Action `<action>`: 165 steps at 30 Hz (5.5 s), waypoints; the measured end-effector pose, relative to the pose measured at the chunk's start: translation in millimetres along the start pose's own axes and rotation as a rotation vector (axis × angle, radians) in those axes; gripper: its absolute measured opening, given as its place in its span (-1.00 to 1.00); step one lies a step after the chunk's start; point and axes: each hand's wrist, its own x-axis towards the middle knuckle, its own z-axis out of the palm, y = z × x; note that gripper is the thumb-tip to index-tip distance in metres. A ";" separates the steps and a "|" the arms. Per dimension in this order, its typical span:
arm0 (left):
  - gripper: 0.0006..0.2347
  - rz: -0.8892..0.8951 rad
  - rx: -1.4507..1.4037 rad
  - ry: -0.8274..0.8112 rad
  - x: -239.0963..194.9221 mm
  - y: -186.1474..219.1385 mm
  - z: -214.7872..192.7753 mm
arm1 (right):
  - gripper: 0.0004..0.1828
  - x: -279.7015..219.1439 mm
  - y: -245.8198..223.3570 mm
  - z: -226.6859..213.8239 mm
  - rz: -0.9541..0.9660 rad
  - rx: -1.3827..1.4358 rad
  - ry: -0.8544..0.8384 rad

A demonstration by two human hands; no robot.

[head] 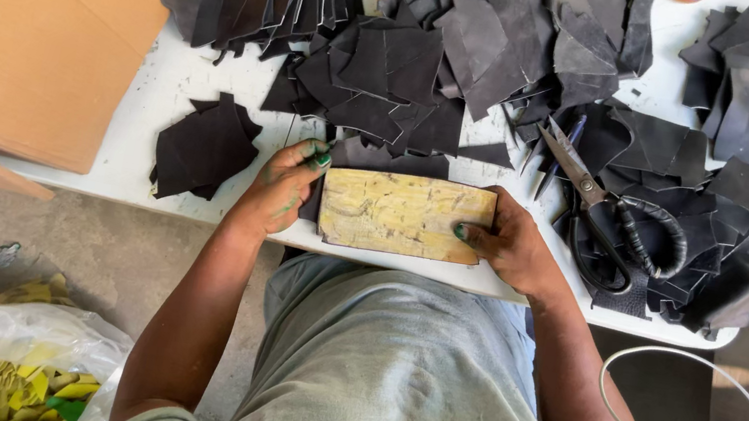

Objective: The person repeatedly picks up black leather pieces and rubs their edges against a small wooden block on a white table. The person handles the pieces one at a time, placing them back on the table after each pass.

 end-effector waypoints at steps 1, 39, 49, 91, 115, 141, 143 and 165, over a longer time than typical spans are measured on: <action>-0.95 0.008 0.018 -0.020 0.7 3.9 1.9 | -0.58 1.7 -0.9 2.5 0.021 -0.087 0.049; -0.84 0.162 1.066 0.121 -10.4 74.0 69.0 | -0.49 9.5 -32.0 20.5 0.117 -0.474 0.261; -0.75 0.252 0.863 0.111 -7.0 67.2 62.4 | -0.57 7.7 -27.7 15.3 0.077 -0.626 0.302; -0.67 0.050 0.275 -0.059 -8.0 67.7 52.2 | -0.38 -10.3 -33.7 25.8 -0.063 -0.816 0.227; -0.69 0.136 0.618 -0.141 17.6 52.8 30.2 | -0.64 -34.5 -5.2 2.0 -0.051 -0.455 0.497; -0.67 0.039 0.636 -0.148 23.2 62.0 34.5 | -0.67 -44.2 -10.0 13.9 -0.345 -0.901 0.217; -0.67 0.027 0.642 -0.134 21.7 65.1 38.9 | -0.67 -45.2 -12.3 13.7 -0.378 -0.900 0.220; -0.80 0.670 2.122 -0.339 -39.7 14.2 222.6 | -0.66 -59.9 -6.5 -0.5 -0.466 -0.741 0.212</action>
